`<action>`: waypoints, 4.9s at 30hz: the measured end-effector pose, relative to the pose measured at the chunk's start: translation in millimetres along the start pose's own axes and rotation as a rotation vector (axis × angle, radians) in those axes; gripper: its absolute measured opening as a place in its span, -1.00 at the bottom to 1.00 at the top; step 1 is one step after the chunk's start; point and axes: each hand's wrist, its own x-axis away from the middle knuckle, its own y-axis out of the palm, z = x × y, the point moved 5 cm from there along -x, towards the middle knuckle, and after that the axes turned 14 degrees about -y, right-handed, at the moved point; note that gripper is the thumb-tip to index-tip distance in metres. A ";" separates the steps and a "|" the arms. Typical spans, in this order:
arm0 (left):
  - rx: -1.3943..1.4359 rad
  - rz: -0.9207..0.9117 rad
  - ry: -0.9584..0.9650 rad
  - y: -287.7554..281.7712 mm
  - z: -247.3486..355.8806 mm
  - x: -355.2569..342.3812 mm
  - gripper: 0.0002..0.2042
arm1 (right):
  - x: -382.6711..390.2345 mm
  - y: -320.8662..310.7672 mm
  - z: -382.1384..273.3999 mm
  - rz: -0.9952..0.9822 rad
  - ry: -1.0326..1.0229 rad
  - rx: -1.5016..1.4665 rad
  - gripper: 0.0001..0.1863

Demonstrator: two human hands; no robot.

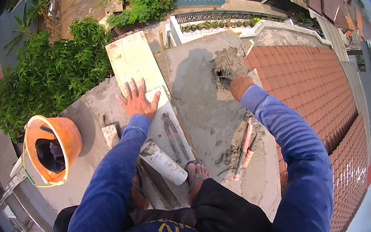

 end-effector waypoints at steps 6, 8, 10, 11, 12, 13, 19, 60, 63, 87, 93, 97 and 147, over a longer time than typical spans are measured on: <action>-0.004 0.010 -0.010 -1.0 -2.8 0.4 -0.13 | 48.5 -48.6 35.6 -0.004 0.095 -0.147 -0.73; -0.012 0.002 -0.016 -1.5 -2.9 0.2 -0.13 | 42.8 -55.5 41.8 -0.003 0.103 -0.168 -0.74; -0.017 -0.012 -0.014 -2.1 -0.7 -0.3 -0.13 | 32.7 -52.5 35.1 0.066 0.081 -0.061 -0.75; -0.012 -0.008 -0.006 -3.3 1.1 -1.1 -0.13 | 20.6 -46.7 29.2 0.102 0.065 -0.010 -0.76; -0.006 -0.006 0.003 -3.8 4.4 -0.8 -0.13 | 3.3 -34.2 25.8 0.055 0.109 0.017 -0.75; -0.006 -0.004 0.007 -3.8 4.8 0.4 -0.13 | -20.2 -20.8 18.6 0.011 0.145 0.043 -0.75; -0.029 -0.021 -0.008 -3.2 -1.5 -1.5 -0.11 | -52.9 -19.9 -2.2 -0.180 0.129 -0.040 -0.73; -0.042 -0.016 -0.035 -1.7 0.1 -2.7 -0.12 | 92.5 -24.3 26.8 0.098 0.110 -0.451 -0.48; -0.050 -0.033 -0.035 -1.1 0.5 -2.9 -0.11 | 70.8 -47.6 31.5 -0.032 0.176 -0.709 -0.52; -0.050 -0.035 -0.027 2.3 3.4 -3.1 -0.13 | 118.0 72.5 -72.1 0.385 0.317 -0.593 -0.58; -0.078 0.059 -0.006 9.9 0.3 -1.5 -0.17 | 196.6 180.6 -102.3 1.005 0.691 -0.740 -0.51; -0.073 0.060 0.009 9.8 6.5 0.1 -0.17 | 247.7 274.2 -116.6 0.923 1.044 -1.236 -0.45; 0.077 -0.152 0.066 12.1 -12.5 -15.0 0.28 | 33.5 -63.4 2.2 0.295 0.092 0.098 -0.21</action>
